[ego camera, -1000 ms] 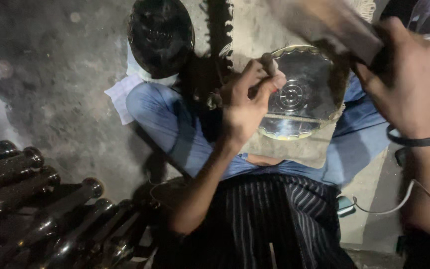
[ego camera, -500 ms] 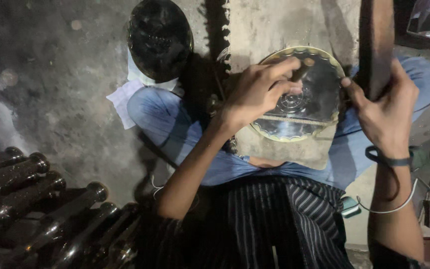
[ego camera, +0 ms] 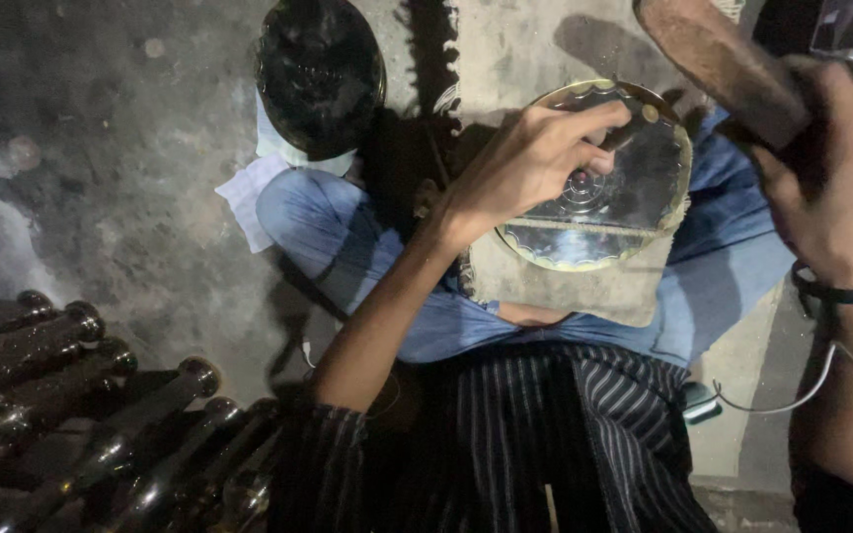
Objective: The person sits cross-legged on the floor with a scalloped glass disc resting on a cloth pad on their lap. They score the center of the disc with a small handheld tool, reposition the disc, then hold a pointed tool against the glass and tap it with a wooden mallet to work along the disc's surface and rim.
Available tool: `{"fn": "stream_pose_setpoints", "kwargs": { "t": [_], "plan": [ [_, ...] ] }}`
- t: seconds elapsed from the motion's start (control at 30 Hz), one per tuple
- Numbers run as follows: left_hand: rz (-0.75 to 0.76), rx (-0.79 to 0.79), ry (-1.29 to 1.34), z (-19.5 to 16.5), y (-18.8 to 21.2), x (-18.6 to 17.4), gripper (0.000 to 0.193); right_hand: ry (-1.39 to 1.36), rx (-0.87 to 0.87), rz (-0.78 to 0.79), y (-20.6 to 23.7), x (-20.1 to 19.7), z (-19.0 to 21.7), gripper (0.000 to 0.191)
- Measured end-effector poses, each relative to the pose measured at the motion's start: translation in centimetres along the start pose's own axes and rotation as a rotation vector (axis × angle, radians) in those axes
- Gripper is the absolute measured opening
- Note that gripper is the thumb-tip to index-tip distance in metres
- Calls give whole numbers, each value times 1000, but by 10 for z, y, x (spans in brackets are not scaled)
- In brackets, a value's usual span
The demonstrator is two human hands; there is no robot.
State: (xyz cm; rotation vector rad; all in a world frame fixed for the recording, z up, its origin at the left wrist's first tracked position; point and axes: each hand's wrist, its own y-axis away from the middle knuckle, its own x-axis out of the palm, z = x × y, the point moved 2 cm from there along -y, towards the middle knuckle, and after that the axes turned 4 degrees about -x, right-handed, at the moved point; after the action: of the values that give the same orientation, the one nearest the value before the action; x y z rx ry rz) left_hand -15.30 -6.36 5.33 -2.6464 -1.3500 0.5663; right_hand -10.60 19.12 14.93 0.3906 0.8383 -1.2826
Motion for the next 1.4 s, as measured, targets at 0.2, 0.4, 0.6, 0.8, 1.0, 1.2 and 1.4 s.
{"fn": "stream_pose_setpoints", "kwargs": {
  "t": [0.2, 0.4, 0.6, 0.8, 1.0, 1.2, 1.4],
  "plan": [
    [-3, 30, -17, 1, -1, -1, 52, 98, -66, -30, -8, -1, 6, 56],
    [37, 24, -59, 4, -3, -1, 48, 183, -78, 15, -11, 3, 7, 55],
    [38, 7, -106, -1, -5, -1, 46, 237, -100, 8, -17, 1, 9, 58],
    [-75, -20, -29, -21, 1, -2, 49, 215, -83, 2, -29, -1, 19, 60],
    [-140, -193, -162, -29, 7, -2, 43, 423, -135, 107, -37, -1, 11, 51],
    [-320, -391, -267, -29, 19, 12, 32, 513, -238, 246, -50, -7, 14, 64],
    [-607, -70, -175, -36, 33, 24, 46, 129, -302, 28, -63, -8, 28, 47]
  ]
}}
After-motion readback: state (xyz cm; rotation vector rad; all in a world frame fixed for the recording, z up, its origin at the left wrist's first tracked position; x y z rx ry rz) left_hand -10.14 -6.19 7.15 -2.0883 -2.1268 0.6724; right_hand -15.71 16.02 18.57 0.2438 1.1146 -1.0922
